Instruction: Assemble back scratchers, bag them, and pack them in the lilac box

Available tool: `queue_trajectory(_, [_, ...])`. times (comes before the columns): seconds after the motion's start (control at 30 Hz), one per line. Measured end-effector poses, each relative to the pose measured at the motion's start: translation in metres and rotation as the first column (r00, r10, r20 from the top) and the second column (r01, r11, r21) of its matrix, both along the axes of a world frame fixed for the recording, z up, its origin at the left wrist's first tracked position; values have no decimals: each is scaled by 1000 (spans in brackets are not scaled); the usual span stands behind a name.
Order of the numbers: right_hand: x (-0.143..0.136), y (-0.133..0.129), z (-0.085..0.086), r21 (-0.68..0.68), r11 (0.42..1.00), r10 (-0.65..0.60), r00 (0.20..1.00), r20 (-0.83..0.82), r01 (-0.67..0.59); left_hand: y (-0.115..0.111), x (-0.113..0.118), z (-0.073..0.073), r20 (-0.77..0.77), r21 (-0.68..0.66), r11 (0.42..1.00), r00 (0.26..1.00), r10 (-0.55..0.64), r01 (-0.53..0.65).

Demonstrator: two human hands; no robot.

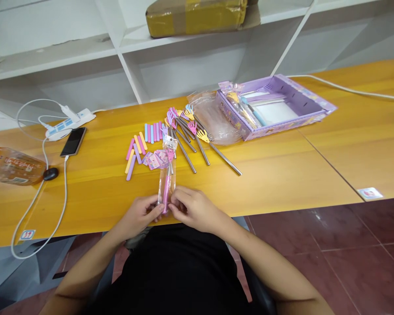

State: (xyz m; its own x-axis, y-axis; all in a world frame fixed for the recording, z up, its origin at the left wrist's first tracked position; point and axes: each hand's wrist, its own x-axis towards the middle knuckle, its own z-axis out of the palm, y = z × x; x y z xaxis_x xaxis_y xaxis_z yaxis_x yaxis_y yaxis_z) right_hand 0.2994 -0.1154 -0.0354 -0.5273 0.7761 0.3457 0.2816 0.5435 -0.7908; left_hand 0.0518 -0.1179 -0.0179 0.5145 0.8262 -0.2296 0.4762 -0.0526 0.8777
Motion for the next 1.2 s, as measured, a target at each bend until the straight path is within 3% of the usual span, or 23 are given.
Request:
queue_trajectory(0.27, [0,2,3,-50,999,-18,999,37,20,1,2,1,43,-69,997,998,35,-32])
queue_trajectory(0.6, [-2,3,-1,-7,992,-123,991,46,124,1,3,-3,33,-66,993,995,95,-93])
queue_trajectory(0.8, [-5,1,-4,133,948,-310,933,185,288,0,3,-5,42,-72,991,993,113,-110])
queue_trajectory(1.0, [0,4,5,-15,977,-206,966,155,211,0,3,-8,59,-70,991,992,115,-111])
queue_trajectory(1.2, [2,5,4,-16,987,-159,980,123,162,0,3,-9,83,-66,990,988,128,-123])
